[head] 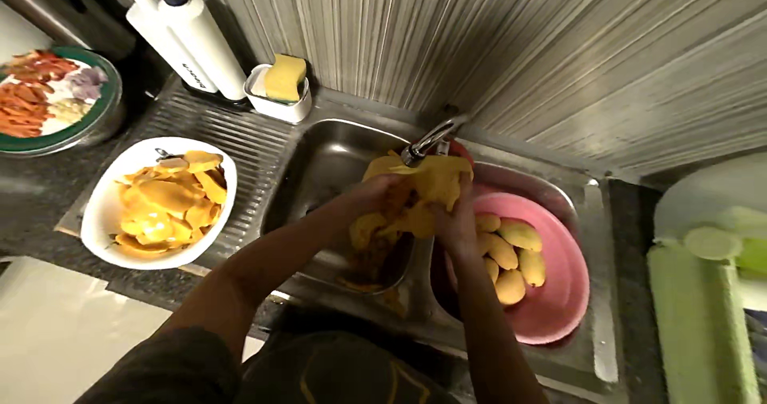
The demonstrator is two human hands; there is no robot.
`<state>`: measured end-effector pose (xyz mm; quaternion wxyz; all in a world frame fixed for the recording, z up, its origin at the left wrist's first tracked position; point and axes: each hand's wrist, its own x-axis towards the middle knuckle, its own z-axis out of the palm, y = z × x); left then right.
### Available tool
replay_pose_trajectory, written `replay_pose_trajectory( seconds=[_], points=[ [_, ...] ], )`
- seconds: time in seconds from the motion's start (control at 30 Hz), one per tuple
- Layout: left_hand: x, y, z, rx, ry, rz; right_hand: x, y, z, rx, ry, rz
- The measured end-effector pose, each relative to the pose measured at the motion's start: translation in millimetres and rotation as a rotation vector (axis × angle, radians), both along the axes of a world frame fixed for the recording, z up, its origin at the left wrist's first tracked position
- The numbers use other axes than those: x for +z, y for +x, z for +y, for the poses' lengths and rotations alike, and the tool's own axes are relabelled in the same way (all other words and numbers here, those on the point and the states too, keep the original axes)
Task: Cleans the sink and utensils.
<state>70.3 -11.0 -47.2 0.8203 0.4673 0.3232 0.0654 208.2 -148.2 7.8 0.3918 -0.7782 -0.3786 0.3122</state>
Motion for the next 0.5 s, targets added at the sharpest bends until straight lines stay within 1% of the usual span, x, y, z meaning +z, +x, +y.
replay_pose_trajectory(
  seconds=[0.03, 0.07, 0.1, 0.13, 0.2, 0.23, 0.27, 0.3, 0.37, 0.43, 0.5],
  points=[
    [3.3, -21.0, 0.8, -0.098, 0.043, -0.028, -0.3, 3.0, 3.4, -0.025, 0.021, 0.031],
    [6.2, -41.8, -0.2, -0.148, 0.089, -0.009, -0.8, 4.4, 6.0, -0.032, 0.041, 0.061],
    [6.3, -62.7, -2.8, -0.162, 0.144, 0.083, -0.6, 4.5, 8.1, -0.022, 0.059, 0.078],
    [-4.3, -82.8, -5.1, -0.158, 0.231, 0.235, 0.3, 3.4, 10.6, -0.009, 0.073, 0.079],
    [-53.0, -119.9, -10.0, -0.19, 0.488, 0.567, 5.4, -1.6, 18.7, 0.007, 0.088, 0.081],
    [-76.6, -133.6, -15.5, -0.223, 0.611, 0.672, 8.9, -4.3, 25.1, -0.001, 0.098, 0.111],
    [-95.8, -142.6, -21.9, -0.247, 0.71, 0.723, 12.0, -5.9, 33.0, -0.022, 0.121, 0.169],
    [-108.5, -145.9, -28.3, -0.258, 0.806, 0.722, 13.5, -6.1, 41.5, -0.062, 0.16, 0.248],
    [-113.1, -137.2, -36.9, -0.337, 0.965, 0.703, 17.1, -6.1, 53.1, -0.216, 0.236, 0.408],
    [-107.4, -120.6, -38.0, -0.428, 1.01, 0.748, 16.3, -2.0, 61.7, -0.369, 0.336, 0.556],
    [-102.1, -108.5, -33.6, -0.438, 1.003, 0.777, 11.3, 2.4, 66.3, -0.413, 0.401, 0.63]
  ],
)
